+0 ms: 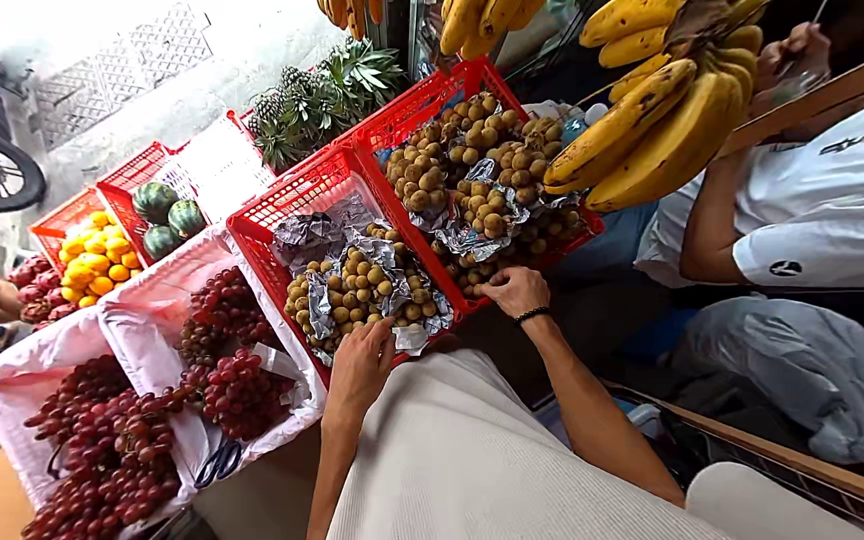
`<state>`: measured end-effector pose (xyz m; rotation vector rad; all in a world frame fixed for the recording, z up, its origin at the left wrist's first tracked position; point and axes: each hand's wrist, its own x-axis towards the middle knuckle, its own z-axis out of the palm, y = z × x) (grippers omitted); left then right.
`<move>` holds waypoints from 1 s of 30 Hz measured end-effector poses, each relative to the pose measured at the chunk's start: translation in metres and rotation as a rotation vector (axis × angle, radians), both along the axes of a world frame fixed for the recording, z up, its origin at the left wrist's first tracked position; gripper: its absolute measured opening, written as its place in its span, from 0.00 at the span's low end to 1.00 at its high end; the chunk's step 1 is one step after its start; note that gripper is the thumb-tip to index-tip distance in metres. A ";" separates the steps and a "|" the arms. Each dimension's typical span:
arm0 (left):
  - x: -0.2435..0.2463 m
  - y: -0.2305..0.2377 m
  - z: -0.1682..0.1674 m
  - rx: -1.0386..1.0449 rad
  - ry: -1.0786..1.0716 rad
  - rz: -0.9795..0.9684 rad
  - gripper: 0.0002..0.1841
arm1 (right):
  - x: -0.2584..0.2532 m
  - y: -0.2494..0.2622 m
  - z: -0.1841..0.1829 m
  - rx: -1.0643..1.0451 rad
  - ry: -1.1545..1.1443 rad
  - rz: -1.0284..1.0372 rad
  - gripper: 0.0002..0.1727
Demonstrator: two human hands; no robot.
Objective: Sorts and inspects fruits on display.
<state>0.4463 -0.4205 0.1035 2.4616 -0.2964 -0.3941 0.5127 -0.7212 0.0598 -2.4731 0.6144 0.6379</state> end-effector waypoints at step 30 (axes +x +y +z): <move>-0.040 -0.012 -0.036 -0.045 0.032 0.143 0.17 | -0.009 -0.014 -0.034 -0.092 -0.316 0.134 0.14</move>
